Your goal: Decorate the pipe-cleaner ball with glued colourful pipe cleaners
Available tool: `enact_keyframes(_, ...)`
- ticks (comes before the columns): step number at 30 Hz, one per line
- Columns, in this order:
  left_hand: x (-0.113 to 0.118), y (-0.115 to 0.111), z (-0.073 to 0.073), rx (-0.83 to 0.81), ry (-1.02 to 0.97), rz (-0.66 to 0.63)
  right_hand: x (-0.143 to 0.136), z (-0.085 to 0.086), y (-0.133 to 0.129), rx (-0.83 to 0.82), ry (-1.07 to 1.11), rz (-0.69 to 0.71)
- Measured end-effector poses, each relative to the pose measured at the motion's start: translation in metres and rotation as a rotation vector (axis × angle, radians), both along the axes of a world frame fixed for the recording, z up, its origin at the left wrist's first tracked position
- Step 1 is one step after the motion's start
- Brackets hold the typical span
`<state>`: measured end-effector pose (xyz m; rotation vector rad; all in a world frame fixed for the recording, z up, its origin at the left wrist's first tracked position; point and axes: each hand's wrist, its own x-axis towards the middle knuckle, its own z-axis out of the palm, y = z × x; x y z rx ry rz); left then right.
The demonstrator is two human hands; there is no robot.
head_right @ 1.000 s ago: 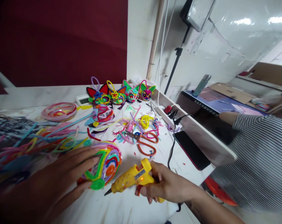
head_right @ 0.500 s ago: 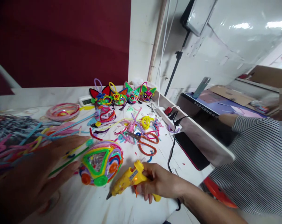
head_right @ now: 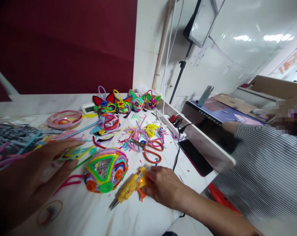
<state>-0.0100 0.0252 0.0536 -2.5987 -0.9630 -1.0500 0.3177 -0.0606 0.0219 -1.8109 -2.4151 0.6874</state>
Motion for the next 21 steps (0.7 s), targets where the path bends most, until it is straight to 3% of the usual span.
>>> enact_keyframes(4,-0.001,0.001,-0.003,0.016,-0.024,0.023,0.009,0.009,0.025,0.182,0.022,0.088)
enact_keyframes(8,-0.001,0.003,-0.005,0.034,-0.041,0.007,0.018,0.016,0.076,0.39,-0.093,0.093)
enact_keyframes(14,-0.003,0.005,-0.007,0.053,-0.037,-0.014,0.019,-0.002,0.131,0.41,-0.182,0.217)
enact_keyframes(21,-0.001,0.007,-0.012,0.056,-0.038,-0.025,0.022,-0.011,0.14,0.373,-0.331,0.339)
